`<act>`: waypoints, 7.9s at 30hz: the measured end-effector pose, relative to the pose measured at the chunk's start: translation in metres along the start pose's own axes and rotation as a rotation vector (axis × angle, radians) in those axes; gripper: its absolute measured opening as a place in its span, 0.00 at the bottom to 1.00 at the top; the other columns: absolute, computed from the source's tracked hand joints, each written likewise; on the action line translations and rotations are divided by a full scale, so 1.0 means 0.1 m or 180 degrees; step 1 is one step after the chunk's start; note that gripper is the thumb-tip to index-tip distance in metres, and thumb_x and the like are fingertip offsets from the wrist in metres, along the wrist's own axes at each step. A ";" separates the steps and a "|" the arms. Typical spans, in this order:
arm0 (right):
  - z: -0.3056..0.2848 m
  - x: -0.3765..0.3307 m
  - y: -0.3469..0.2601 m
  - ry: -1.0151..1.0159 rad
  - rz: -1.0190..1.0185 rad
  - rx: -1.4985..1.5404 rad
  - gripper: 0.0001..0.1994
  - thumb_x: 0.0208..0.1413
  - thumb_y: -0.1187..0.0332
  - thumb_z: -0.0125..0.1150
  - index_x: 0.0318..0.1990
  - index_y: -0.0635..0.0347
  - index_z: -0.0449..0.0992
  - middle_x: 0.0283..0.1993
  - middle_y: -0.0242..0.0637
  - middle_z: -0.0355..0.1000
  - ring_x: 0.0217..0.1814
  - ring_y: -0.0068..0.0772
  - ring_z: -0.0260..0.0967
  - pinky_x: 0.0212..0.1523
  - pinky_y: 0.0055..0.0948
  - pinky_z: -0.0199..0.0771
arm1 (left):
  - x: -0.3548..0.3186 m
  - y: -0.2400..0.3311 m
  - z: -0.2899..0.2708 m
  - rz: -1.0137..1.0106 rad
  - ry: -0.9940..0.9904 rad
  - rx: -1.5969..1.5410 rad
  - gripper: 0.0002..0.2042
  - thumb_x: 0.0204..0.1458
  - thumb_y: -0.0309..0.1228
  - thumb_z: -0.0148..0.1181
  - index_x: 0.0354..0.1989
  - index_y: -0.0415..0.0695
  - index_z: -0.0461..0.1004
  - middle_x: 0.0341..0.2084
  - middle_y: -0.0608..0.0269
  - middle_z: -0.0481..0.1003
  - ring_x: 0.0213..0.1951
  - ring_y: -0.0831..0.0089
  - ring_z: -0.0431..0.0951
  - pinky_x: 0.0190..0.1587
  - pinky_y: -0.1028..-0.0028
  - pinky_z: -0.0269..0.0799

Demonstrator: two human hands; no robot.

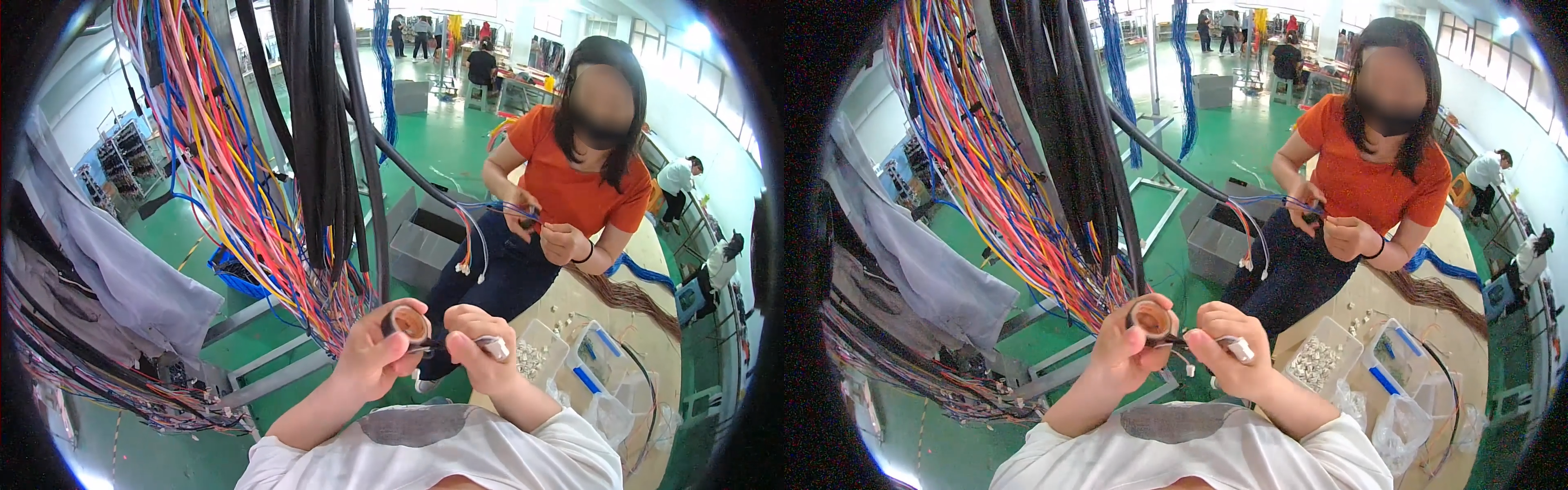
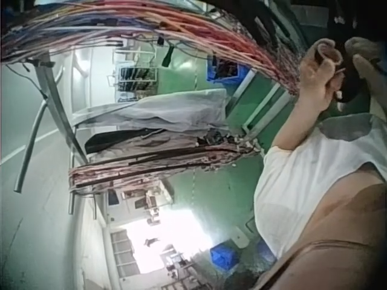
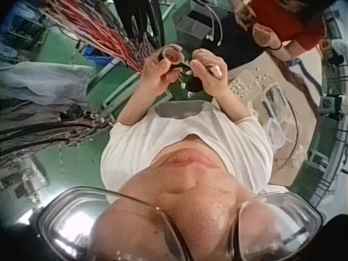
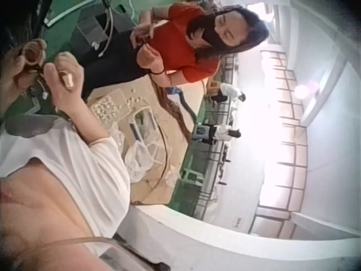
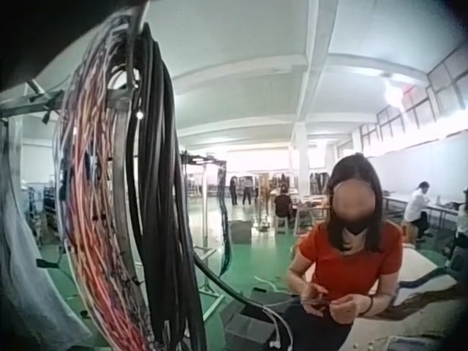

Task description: The recorder is assembling and wrapping multi-colored wire harnesses with black electrical tape in a factory setting.

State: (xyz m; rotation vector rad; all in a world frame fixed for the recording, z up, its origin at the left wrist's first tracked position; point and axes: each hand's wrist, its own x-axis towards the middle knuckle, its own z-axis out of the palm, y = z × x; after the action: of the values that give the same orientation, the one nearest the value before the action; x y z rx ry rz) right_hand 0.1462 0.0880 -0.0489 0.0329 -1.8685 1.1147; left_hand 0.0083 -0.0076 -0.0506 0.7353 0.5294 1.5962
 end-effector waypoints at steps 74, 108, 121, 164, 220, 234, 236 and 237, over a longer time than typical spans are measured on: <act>0.00 0.21 -0.18 0.0790 0.1187 0.0532 0.07 0.52 0.69 0.50 0.32 0.66 0.67 0.22 0.31 0.64 0.24 0.16 0.58 0.25 0.13 0.57 | 0.25 0.03 0.12 0.1131 0.0568 0.3718 0.03 0.40 0.21 0.58 0.24 0.38 0.71 0.18 0.67 0.66 0.21 0.84 0.65 0.22 0.83 0.59; -0.62 -0.44 0.59 0.0655 0.2393 -0.0378 0.06 0.50 0.71 0.52 0.28 0.65 0.71 0.18 0.28 0.64 0.20 0.14 0.60 0.24 0.14 0.61 | 0.19 0.37 0.15 0.0625 0.0357 0.2831 0.05 0.44 0.21 0.57 0.30 0.35 0.73 0.22 0.69 0.67 0.15 0.88 0.63 0.15 0.88 0.55; 0.57 -0.94 1.16 -0.0043 0.3539 0.1573 0.20 0.41 0.69 0.63 0.43 0.67 0.65 0.35 0.31 0.69 0.35 0.17 0.63 0.36 0.16 0.63 | 0.64 0.26 0.25 0.1965 0.0025 0.5042 0.08 0.51 0.24 0.49 0.36 0.36 0.72 0.17 0.66 0.71 0.19 0.82 0.70 0.22 0.85 0.65; -0.29 -0.31 0.07 0.0854 0.1879 0.0861 0.12 0.56 0.69 0.44 0.39 0.70 0.69 0.25 0.33 0.67 0.23 0.16 0.59 0.27 0.16 0.58 | 0.11 -0.22 0.12 -0.0310 0.0852 0.0919 0.08 0.51 0.29 0.50 0.36 0.37 0.68 0.15 0.73 0.62 0.17 0.86 0.57 0.20 0.85 0.53; -0.15 -0.12 0.01 -0.0192 0.1087 0.0010 0.07 0.45 0.83 0.48 0.32 0.64 0.68 0.30 0.33 0.66 0.30 0.20 0.63 0.27 0.18 0.61 | 0.08 -0.17 0.07 0.0133 0.0459 0.2515 0.02 0.47 0.24 0.54 0.27 0.38 0.70 0.19 0.73 0.68 0.20 0.90 0.63 0.21 0.88 0.57; -0.08 -0.15 0.03 0.0456 0.1667 0.1571 0.06 0.52 0.72 0.48 0.36 0.62 0.61 0.24 0.31 0.62 0.22 0.16 0.54 0.25 0.15 0.55 | 0.11 -0.07 0.10 -0.0200 0.0573 0.1869 0.03 0.48 0.24 0.53 0.29 0.38 0.71 0.20 0.70 0.68 0.23 0.86 0.64 0.25 0.86 0.59; -0.06 -0.11 0.02 0.0621 0.1860 0.1745 0.05 0.52 0.73 0.48 0.36 0.62 0.62 0.23 0.30 0.62 0.21 0.16 0.54 0.25 0.15 0.55 | 0.13 -0.14 0.07 0.0500 0.0545 0.2694 0.02 0.46 0.23 0.54 0.29 0.39 0.71 0.19 0.68 0.67 0.21 0.84 0.64 0.25 0.85 0.59; -0.06 -0.09 0.02 0.0799 0.2034 0.1899 0.05 0.51 0.73 0.48 0.36 0.62 0.62 0.22 0.29 0.62 0.20 0.15 0.54 0.25 0.15 0.55 | 0.14 -0.16 0.04 0.1226 0.0472 0.3506 0.02 0.45 0.22 0.55 0.28 0.40 0.72 0.18 0.66 0.66 0.20 0.82 0.65 0.24 0.84 0.59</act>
State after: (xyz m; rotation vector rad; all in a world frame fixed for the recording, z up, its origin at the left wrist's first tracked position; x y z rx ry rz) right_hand 0.1551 0.0895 -0.0559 -0.3700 -1.2867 1.9841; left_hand 0.0219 0.0082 -0.0572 1.6049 1.4942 1.6455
